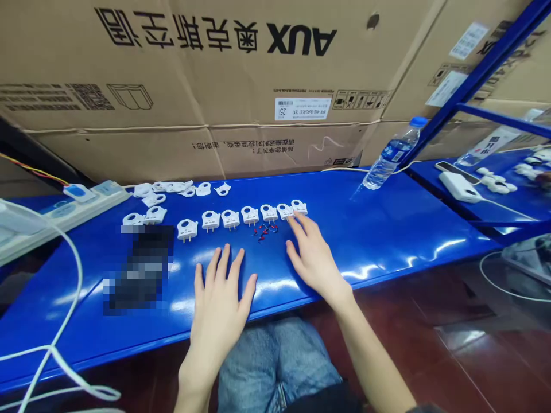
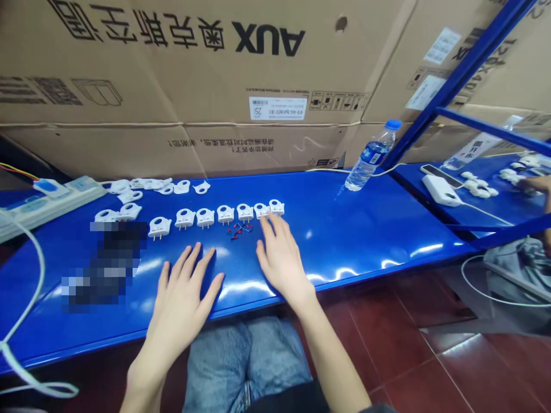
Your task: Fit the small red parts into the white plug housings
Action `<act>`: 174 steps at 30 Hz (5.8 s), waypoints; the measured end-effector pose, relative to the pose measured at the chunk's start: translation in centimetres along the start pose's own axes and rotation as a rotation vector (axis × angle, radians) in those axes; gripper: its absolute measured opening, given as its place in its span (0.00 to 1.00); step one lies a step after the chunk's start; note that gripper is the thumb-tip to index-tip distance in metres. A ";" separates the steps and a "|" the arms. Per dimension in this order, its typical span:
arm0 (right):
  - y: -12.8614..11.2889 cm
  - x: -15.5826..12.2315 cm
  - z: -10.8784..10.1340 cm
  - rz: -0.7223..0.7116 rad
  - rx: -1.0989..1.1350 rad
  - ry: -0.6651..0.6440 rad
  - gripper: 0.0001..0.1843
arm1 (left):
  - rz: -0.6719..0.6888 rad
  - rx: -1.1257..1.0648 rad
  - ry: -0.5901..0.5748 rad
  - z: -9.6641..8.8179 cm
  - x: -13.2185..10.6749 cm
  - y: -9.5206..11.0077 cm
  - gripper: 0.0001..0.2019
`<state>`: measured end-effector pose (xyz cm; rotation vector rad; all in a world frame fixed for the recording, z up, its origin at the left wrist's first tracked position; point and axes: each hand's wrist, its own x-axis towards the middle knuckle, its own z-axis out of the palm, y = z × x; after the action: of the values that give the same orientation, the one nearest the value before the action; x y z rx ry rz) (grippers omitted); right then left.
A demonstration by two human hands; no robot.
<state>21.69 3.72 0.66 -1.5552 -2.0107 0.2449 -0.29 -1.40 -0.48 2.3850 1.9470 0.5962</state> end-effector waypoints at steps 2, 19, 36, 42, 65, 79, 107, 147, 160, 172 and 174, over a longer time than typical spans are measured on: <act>1.9 1.3 -0.5 0.005 -0.070 0.002 0.33 | -0.011 -0.014 0.006 0.0 0.0 0.0 0.28; -5.9 -6.0 -0.3 0.007 0.159 -0.068 0.21 | -0.030 -0.110 0.040 0.1 -0.2 -0.2 0.27; -0.3 -0.1 0.2 -0.051 -0.091 -0.103 0.22 | -0.024 -0.072 -0.009 -0.3 0.0 0.0 0.26; -1.0 0.5 0.4 -0.045 -0.185 -0.125 0.28 | -0.016 -0.115 0.002 -0.5 0.1 0.0 0.23; -1.4 -0.4 0.8 0.015 0.050 -0.019 0.08 | -0.100 -0.271 0.067 0.0 1.8 0.0 0.23; -4.3 -0.7 1.5 0.069 0.622 -0.012 0.08 | -0.046 -0.494 0.038 -0.1 1.7 -0.1 0.23; -4.2 -1.1 1.3 0.030 0.531 -0.014 0.11 | 0.055 -0.506 0.014 -0.2 1.0 -0.2 0.26; -4.1 -1.3 1.1 -0.008 0.486 -0.039 0.07 | 0.078 -0.493 0.004 -0.2 0.9 0.0 0.25; -4.1 -1.2 0.8 0.002 0.498 -0.055 0.04 | 0.083 -0.511 -0.013 -0.3 0.8 0.1 0.26; -4.2 -1.2 0.7 0.043 0.543 -0.063 0.05 | 0.084 -0.511 -0.035 -0.5 0.8 0.2 0.25; -4.1 -1.2 0.7 0.031 0.542 -0.070 0.05 | 0.086 -0.509 -0.034 -0.5 0.8 0.2 0.25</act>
<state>18.10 1.47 1.63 -1.2401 -1.7700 0.7924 -0.11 -0.80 0.27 2.1402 1.4566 0.9173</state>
